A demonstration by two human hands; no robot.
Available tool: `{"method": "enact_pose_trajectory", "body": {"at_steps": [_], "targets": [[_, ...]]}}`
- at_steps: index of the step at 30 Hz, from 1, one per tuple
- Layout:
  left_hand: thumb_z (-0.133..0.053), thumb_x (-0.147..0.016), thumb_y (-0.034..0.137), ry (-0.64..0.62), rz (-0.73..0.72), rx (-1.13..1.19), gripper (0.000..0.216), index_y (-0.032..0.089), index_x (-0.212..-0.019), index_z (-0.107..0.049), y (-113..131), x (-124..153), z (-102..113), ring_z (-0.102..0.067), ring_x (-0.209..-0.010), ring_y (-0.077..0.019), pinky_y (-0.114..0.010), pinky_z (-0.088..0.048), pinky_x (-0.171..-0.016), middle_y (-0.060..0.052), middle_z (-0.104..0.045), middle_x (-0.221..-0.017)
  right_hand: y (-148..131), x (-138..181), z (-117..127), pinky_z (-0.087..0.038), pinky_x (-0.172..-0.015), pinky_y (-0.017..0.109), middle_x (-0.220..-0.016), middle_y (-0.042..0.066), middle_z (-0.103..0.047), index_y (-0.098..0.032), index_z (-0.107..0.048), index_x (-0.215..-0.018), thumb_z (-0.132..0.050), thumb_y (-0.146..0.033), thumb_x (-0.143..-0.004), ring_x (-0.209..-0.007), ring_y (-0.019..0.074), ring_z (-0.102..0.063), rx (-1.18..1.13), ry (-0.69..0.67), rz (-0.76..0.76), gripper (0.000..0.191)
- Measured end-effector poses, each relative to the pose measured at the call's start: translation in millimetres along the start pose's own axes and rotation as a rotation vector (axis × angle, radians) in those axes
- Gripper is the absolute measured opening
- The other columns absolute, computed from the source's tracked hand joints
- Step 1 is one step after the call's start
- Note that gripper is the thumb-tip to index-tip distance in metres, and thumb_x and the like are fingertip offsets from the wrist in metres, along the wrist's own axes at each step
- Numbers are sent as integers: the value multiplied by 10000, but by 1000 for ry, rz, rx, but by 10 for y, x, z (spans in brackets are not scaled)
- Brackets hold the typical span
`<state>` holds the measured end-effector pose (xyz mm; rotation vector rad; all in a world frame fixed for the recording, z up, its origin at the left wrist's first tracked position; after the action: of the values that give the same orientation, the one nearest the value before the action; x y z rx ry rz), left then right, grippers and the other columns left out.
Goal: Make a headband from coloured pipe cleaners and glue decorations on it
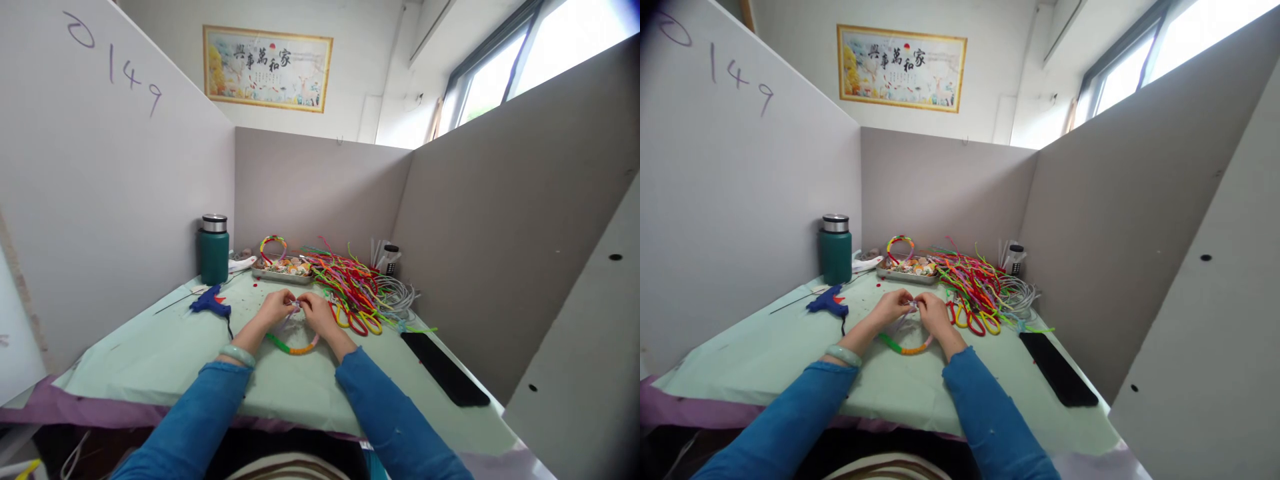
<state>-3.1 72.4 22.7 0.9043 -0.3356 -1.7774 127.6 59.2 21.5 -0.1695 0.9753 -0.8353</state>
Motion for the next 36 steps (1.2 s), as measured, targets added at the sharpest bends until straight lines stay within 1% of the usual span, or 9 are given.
{"method": "enact_pose_trajectory", "body": {"at_steps": [8, 13, 17, 21, 23, 26, 30, 33, 36], "targets": [[-583, -672, 403, 20, 24, 115, 271, 135, -652, -623, -58, -24, 12, -530, -595, -122, -216, -367, -547, -25, -636, -629, -31, 3, 2, -407, -673, 246, -821, 26, -634, -194, -620, -836, -454, -138, -799, -753, 146, -558, 0, -17, -18, 179], [-569, -664, 514, -74, 184, 228, 379, 138, -618, -588, -125, -1, -6, -398, -408, -72, -213, -291, -432, 16, -547, -497, -54, 12, -16, -396, -644, 237, -793, 21, -625, -189, -607, -817, -455, -164, -810, -721, 140, -547, 8, -14, -18, 154], [-621, -645, 459, -89, 334, 320, 333, 134, -613, -554, -133, 41, 19, -311, -329, -57, -223, -225, -379, 50, -426, -407, -83, 25, -37, -404, -654, 243, -812, 27, -629, -188, -592, -838, -449, -163, -813, -731, 143, -555, -16, -21, 2, 147], [-609, -664, 335, -80, 415, 445, 228, 146, -598, -501, -121, 85, 24, -305, -318, -55, -218, -206, -365, 55, -407, -402, -95, 38, -44, -418, -662, 250, -842, 35, -637, -190, -561, -957, -451, -191, -824, -749, 149, -570, -50, -11, -15, 173], [-595, -674, 310, -70, 432, 465, 210, 148, -588, -493, -131, 98, 17, -291, -315, -50, -214, -198, -360, 60, -393, -395, -113, 40, -55, -417, -665, 247, -840, 30, -637, -196, -569, -930, -451, -190, -822, -751, 148, -569, -40, -21, 4, 160], [-576, -704, 352, -43, 418, 415, 252, 140, -584, -509, -153, 97, 16, -287, -307, -45, -209, -210, -352, 51, -419, -401, -109, 32, -60, -410, -658, 238, -822, 22, -637, -200, -585, -849, -445, -173, -811, -741, 144, -563, -8, -21, 18, 148], [-541, -740, 379, -24, 347, 378, 258, 128, -684, -561, -160, 58, 6, -412, -354, -57, -197, -292, -357, -20, -607, -595, -7, 15, -53, -401, -633, 235, -783, 16, -641, -200, -596, -826, -452, -171, -798, -716, 144, -565, 23, 0, -51, 150], [-558, -730, 325, -38, 239, 351, 209, 139, -810, -609, -137, 9, -24, -517, -442, -79, -191, -352, -386, -40, -658, -757, 85, 8, -47, -400, -636, 239, -778, 17, -648, -200, -607, -837, -462, -175, -791, -719, 148, -573, 33, 16, -113, 154], [-589, -710, 243, -15, 93, 217, 208, 169, -891, -658, -98, -28, -29, -545, -479, -75, -197, -425, -487, -28, -677, -826, 147, 5, -45, -403, -645, 246, -786, 23, -654, -197, -615, -857, -465, -185, -794, -724, 151, -577, 31, 33, -156, 163]]}}
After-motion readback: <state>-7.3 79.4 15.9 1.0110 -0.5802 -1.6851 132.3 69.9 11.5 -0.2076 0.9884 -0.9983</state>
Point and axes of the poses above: each hand's wrist, its own x-axis away from the middle knuckle, its own z-axis out of the back of the hand, y = z × x, the point moved 6 cm from there along -x, towards the middle knuckle
